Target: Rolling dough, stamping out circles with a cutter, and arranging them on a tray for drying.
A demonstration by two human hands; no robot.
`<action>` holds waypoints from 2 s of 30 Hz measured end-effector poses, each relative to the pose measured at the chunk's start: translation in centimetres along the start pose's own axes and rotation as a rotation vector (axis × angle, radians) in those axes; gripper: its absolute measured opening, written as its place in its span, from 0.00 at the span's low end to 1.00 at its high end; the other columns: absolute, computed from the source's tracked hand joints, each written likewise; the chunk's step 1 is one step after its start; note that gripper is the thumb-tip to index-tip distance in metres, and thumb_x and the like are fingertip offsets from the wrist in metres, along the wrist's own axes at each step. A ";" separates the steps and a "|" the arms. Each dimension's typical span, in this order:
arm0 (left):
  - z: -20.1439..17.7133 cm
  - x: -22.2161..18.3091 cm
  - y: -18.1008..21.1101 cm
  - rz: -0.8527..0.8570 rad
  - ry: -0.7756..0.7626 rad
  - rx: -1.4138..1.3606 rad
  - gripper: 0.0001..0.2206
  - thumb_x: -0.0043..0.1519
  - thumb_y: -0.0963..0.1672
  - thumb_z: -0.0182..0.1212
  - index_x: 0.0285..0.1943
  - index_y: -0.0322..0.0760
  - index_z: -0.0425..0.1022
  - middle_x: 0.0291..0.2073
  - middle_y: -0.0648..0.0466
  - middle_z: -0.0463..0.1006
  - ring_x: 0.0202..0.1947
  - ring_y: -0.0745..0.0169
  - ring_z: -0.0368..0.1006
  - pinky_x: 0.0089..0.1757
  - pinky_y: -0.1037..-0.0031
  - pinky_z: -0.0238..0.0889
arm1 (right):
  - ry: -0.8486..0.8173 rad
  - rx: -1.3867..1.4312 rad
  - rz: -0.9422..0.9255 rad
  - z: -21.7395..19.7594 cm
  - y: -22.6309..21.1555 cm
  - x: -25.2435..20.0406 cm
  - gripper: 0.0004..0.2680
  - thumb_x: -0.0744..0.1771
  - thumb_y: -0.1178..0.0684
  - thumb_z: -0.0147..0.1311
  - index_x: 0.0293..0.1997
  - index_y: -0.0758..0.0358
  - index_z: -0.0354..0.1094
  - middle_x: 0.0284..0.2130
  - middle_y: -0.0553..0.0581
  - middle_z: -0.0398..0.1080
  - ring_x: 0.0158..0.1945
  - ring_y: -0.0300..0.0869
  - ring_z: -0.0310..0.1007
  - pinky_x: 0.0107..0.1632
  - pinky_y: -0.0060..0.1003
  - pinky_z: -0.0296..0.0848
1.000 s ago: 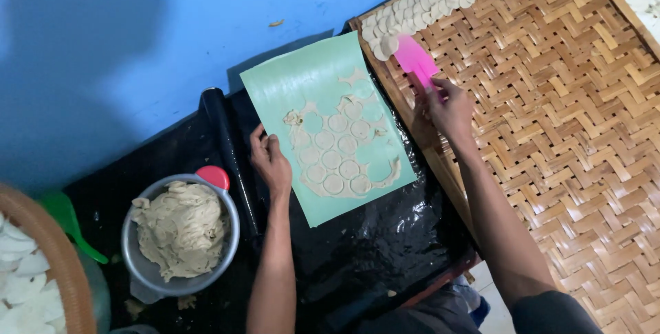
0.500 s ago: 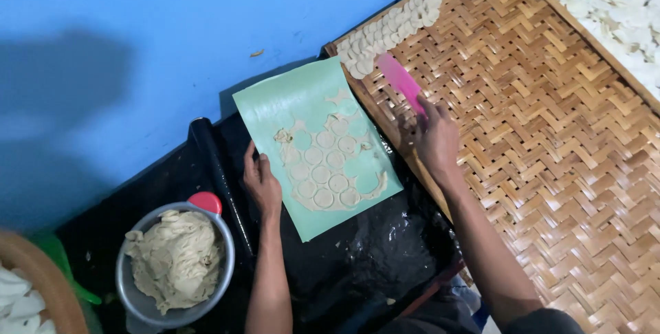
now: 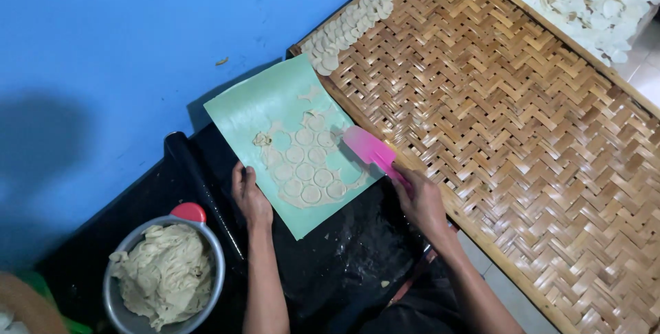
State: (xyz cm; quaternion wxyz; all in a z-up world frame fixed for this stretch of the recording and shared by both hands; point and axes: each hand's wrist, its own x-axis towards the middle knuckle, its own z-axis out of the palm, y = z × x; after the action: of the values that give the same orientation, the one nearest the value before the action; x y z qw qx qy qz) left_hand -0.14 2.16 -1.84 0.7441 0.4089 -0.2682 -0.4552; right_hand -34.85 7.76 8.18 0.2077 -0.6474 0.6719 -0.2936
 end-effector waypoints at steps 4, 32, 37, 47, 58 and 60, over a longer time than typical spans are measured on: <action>0.4 -0.1 0.3 0.019 0.110 0.087 0.12 0.71 0.40 0.50 0.62 0.31 0.70 0.54 0.48 0.77 0.51 0.62 0.72 0.54 0.69 0.65 | 0.005 -0.005 -0.044 -1.2 -0.8 -0.1 0.13 0.66 0.52 0.56 0.57 0.59 0.73 0.40 0.64 0.77 0.37 0.56 0.79 0.41 0.46 0.76; 1.4 -1.0 0.0 0.210 0.112 0.448 0.13 0.74 0.40 0.47 0.64 0.25 0.68 0.50 0.49 0.79 0.49 0.67 0.74 0.50 0.75 0.65 | -0.180 -0.253 -0.098 0.0 -4.0 2.7 0.13 0.67 0.49 0.55 0.57 0.50 0.74 0.41 0.61 0.77 0.36 0.59 0.78 0.38 0.51 0.75; 1.5 -1.0 0.2 0.237 0.097 0.484 0.13 0.74 0.41 0.47 0.64 0.25 0.68 0.50 0.49 0.80 0.50 0.67 0.74 0.51 0.75 0.65 | -0.205 -0.246 -0.094 0.3 -3.9 3.2 0.12 0.67 0.49 0.56 0.56 0.50 0.74 0.40 0.60 0.77 0.36 0.58 0.78 0.38 0.51 0.75; 1.6 -1.0 0.5 0.199 0.110 0.473 0.14 0.74 0.41 0.46 0.65 0.26 0.68 0.50 0.50 0.79 0.50 0.67 0.74 0.50 0.75 0.64 | -0.272 -0.057 -0.137 2.3 -0.9 4.9 0.13 0.66 0.48 0.58 0.55 0.54 0.75 0.38 0.61 0.79 0.32 0.48 0.79 0.38 0.44 0.76; 1.7 -1.0 0.4 0.187 0.108 0.475 0.14 0.74 0.41 0.47 0.65 0.26 0.68 0.49 0.50 0.79 0.48 0.68 0.73 0.50 0.76 0.64 | -0.333 0.404 0.135 3.3 3.8 10.7 0.14 0.69 0.50 0.55 0.59 0.61 0.74 0.33 0.59 0.80 0.28 0.38 0.71 0.33 0.34 0.71; 1.8 -1.0 0.4 0.184 0.106 0.442 0.14 0.73 0.41 0.48 0.65 0.26 0.67 0.50 0.50 0.79 0.50 0.67 0.73 0.52 0.76 0.64 | -0.101 0.299 0.070 3.9 4.5 13.3 0.13 0.70 0.51 0.56 0.59 0.63 0.72 0.39 0.59 0.79 0.36 0.39 0.79 0.38 0.35 0.76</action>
State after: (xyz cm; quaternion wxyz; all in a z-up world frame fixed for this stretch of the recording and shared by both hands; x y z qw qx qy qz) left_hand -1.81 2.53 -0.59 0.6880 0.5590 -0.3578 -0.2936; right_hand -36.62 -5.99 3.66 0.3454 -0.5992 0.6317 -0.3502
